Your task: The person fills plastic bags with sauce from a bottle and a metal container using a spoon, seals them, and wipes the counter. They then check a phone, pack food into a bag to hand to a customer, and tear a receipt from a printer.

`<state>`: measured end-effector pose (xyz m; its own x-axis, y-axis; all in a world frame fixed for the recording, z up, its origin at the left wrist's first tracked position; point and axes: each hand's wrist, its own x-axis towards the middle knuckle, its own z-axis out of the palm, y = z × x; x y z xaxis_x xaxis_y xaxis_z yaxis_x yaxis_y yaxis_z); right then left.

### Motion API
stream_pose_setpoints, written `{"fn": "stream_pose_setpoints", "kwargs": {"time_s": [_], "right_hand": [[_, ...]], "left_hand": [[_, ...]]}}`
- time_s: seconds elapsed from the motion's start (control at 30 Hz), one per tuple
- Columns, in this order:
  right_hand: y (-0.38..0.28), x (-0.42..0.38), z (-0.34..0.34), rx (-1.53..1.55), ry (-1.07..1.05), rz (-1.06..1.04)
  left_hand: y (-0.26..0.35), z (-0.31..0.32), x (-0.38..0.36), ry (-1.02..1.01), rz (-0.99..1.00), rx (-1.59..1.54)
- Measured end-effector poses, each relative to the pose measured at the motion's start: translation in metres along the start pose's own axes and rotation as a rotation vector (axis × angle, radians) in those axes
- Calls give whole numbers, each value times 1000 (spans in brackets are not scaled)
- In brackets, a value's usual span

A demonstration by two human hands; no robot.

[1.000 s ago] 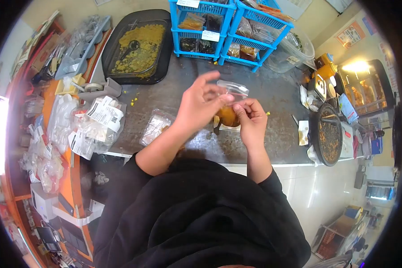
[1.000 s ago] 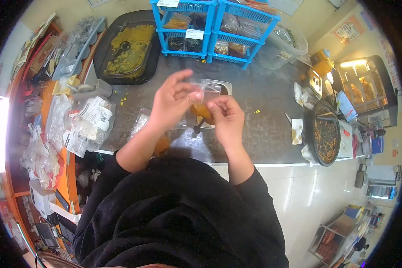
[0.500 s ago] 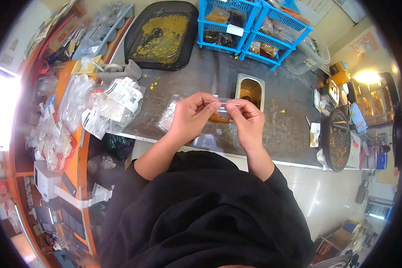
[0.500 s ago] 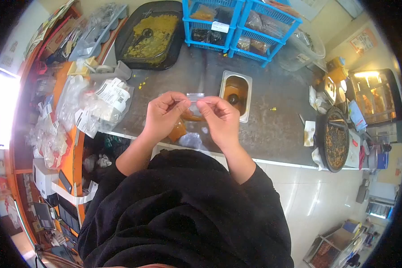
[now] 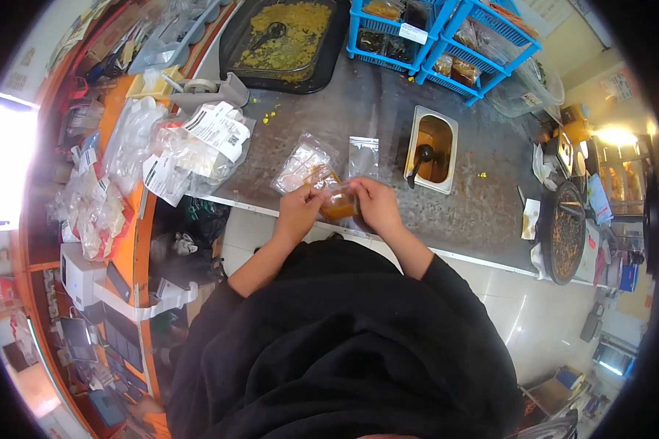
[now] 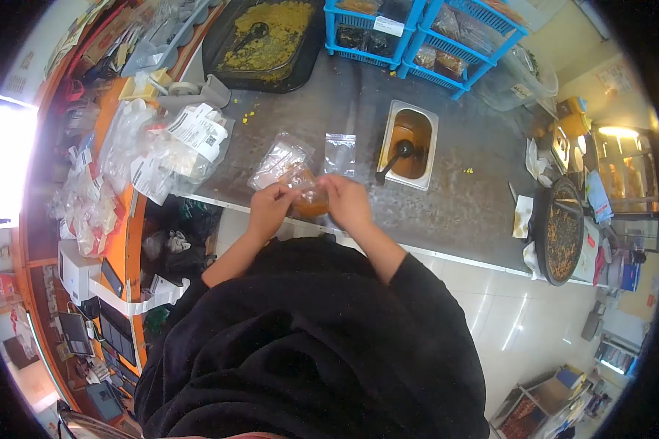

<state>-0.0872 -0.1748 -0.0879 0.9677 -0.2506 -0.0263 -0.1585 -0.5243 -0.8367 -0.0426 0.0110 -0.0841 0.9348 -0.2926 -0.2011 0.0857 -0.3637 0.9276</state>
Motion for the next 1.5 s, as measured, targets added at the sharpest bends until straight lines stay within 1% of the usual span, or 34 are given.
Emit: {"fn": "stream_pose_setpoints", "kwargs": {"time_s": [0.03,0.1,0.13,0.17,0.2,0.3,0.37,0.4,0.47,0.5,0.57,0.6,0.67,0.7,0.77,0.87,0.9,1.0,1.1,1.2,1.23,1.3,1.33,1.37,1.4,1.47,1.5], "right_hand": [[8,10,5,-131,32,-47],[21,29,10,-500,212,-199],[28,34,13,-683,305,-272],[34,36,16,-722,249,-176],[39,38,17,-704,255,-201],[58,48,15,-662,264,-267],[71,53,18,-648,259,-290],[65,51,17,-604,233,-254],[41,49,11,-515,185,-188],[41,49,11,-521,209,-222],[41,48,11,-536,255,-284],[46,51,12,-516,258,-269],[55,60,15,-474,265,-239],[51,60,14,-390,282,-260],[42,62,13,-223,316,-307],[6,44,12,373,-5,-17],[-11,36,10,484,-20,-33],[-40,22,-12,386,-72,-36],[-73,16,-33,-107,363,-412],[-97,1,-48,69,54,-329],[-100,-5,-48,180,-156,-208],[-96,-9,-45,299,-205,-131],[-93,-9,-45,357,-230,-96],[-89,-7,-46,292,-168,-159],[-92,-8,-50,263,-145,-151],[-99,-11,-59,208,-96,-134],[-97,-12,-57,197,-39,-171]], "left_hand": [[-6,1,5,53,33,89],[-15,2,16,161,105,267],[-19,1,21,177,169,341],[-24,-1,24,193,231,416],[-21,-3,25,209,291,491],[-10,-2,21,342,404,511],[0,-3,20,290,423,464],[5,-4,19,267,433,441],[18,-5,16,221,371,302],[23,-5,16,196,342,233],[26,-7,16,192,347,225],[27,-7,15,190,348,220],[33,-9,14,153,279,193],[35,-9,14,136,246,179],[34,-10,16,126,269,100],[30,-11,18,71,238,-97],[29,-12,18,45,220,-176],[45,-36,14,-271,174,30],[62,-31,2,-171,170,-101],[64,-31,-1,-120,249,-15],[66,-29,-4,-125,266,-13],[75,-23,-7,-137,307,-9],[78,-20,-7,-148,297,-106],[80,-16,-7,-157,285,-203],[83,-13,-8,-166,269,-299],[95,-11,-13,-175,286,-233],[100,-11,-13,-181,296,-200]]}}
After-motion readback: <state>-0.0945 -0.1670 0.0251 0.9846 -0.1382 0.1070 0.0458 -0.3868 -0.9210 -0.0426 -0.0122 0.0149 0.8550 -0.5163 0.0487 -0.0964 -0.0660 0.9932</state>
